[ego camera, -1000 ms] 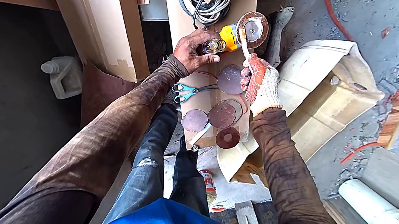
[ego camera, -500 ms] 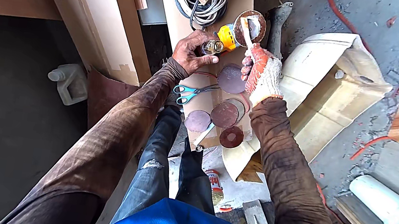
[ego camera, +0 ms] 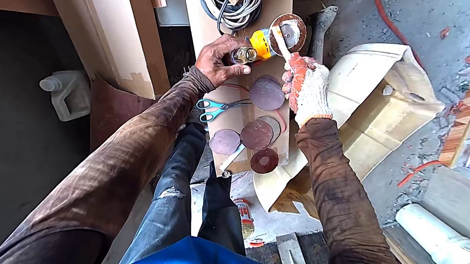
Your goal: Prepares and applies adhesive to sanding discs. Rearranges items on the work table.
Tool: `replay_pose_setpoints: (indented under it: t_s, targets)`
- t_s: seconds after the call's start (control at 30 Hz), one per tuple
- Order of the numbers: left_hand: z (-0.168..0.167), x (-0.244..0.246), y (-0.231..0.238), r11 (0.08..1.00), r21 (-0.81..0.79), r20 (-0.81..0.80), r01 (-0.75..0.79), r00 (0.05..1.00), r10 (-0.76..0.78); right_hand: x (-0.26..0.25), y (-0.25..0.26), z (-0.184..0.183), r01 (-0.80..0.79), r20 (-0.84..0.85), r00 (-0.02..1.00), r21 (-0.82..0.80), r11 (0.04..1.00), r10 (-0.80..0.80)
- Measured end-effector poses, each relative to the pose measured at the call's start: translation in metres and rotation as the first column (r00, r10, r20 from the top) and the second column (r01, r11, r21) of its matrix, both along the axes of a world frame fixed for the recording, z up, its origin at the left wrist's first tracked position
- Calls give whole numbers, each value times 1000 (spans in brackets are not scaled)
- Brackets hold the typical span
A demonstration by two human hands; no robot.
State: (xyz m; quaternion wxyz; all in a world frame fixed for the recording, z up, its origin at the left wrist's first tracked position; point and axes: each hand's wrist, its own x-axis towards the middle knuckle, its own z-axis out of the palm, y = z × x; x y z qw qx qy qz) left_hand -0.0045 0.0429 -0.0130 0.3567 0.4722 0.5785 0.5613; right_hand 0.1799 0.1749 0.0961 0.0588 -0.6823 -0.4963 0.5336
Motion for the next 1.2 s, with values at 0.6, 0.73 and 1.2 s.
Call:
replay_pose_setpoints:
  t_s: [0.6,0.73,1.2]
  targets:
    - [3,2,-1,1000,-13,-15,-11,1000,11,26,12,-3,-897,783,439,412,161,441]
    - [4,2,-2,1000,-19,-11,-5,1000,4,26,1,-2,-916,752,390,377,138,531]
    - [7,3,-1,999,-38,-35,-15,999,14,35,-13,0,-918,760,373,385,95,532]
